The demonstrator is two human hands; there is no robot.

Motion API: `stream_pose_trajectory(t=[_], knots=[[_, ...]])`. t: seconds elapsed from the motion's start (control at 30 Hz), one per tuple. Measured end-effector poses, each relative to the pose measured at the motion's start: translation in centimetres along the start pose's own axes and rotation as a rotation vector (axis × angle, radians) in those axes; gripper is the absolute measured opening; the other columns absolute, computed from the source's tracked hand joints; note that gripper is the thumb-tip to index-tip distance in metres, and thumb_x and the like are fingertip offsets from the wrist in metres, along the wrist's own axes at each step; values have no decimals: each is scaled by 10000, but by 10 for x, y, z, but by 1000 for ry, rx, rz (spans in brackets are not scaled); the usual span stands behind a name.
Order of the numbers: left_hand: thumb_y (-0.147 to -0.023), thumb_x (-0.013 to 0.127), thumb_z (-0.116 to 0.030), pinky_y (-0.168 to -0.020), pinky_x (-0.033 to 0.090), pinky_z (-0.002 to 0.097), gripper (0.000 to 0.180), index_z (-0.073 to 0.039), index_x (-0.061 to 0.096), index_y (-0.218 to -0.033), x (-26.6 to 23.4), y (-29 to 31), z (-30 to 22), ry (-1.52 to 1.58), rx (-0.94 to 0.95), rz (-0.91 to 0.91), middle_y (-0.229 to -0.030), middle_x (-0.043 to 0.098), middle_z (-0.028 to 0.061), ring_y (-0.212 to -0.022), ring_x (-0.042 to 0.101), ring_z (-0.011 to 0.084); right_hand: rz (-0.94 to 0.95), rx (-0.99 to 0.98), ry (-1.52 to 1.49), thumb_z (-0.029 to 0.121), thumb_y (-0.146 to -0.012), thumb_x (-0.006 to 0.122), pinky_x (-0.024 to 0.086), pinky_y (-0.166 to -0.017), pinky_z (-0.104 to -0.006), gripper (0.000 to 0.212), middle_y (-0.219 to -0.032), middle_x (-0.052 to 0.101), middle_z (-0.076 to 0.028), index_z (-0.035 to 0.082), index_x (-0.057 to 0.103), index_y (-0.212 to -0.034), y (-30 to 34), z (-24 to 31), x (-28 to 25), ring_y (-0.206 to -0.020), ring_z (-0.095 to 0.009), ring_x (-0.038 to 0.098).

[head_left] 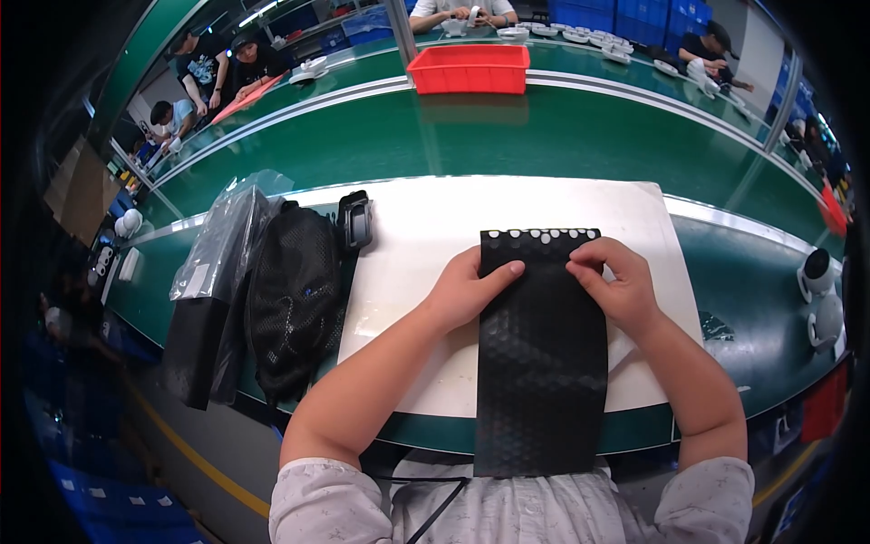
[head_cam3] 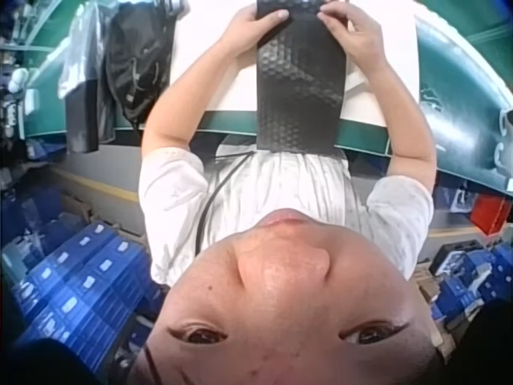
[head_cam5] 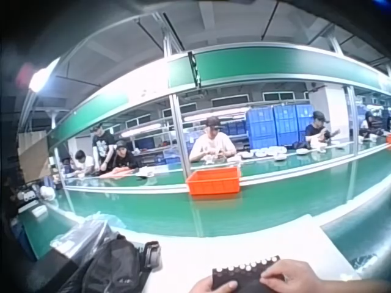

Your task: Applying small adhesive pads to the bottom of security camera housings at an assembly line.

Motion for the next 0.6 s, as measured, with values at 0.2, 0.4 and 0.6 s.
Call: stream_pose_trajectory(t=[0.2, 0.4, 0.6], knots=[[-795, 588, -207, -767, 439, 263, 365, 38, 482, -1043, 1, 2, -6, 71, 16, 20, -955, 572, 101, -877, 540, 143, 3, -10, 15, 53, -723, 626, 404, -544, -217, 101, -759, 570, -46, 37, 595, -817, 0, 2, 0, -622, -117, 511], [-781, 599, -168, -813, 423, 290, 527, 2, 321, -1195, 1, 3, -11, 54, 41, -29, -1124, 465, 128, -989, 487, 184, 20, -4, 36, 51, -721, 623, 402, -551, -228, 92, -739, 564, -48, 41, 589, -806, 0, 4, 0, -626, -132, 510], [-719, 641, -145, -866, 382, 338, 638, -44, 276, -1232, -3, 5, -8, -430, 455, -290, -1205, 381, 168, -1047, 435, 258, 43, -36, 56, 63, -729, 610, 413, -565, -243, 92, -734, 560, -50, 41, 585, -815, -1, 6, 1, -635, -154, 516]])
Point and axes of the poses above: each hand's wrist, its own y-axis away from the middle knuckle, its own x-axis out of the palm, z = x × y, the point moved 1 cm from there along -y, towards the middle knuckle
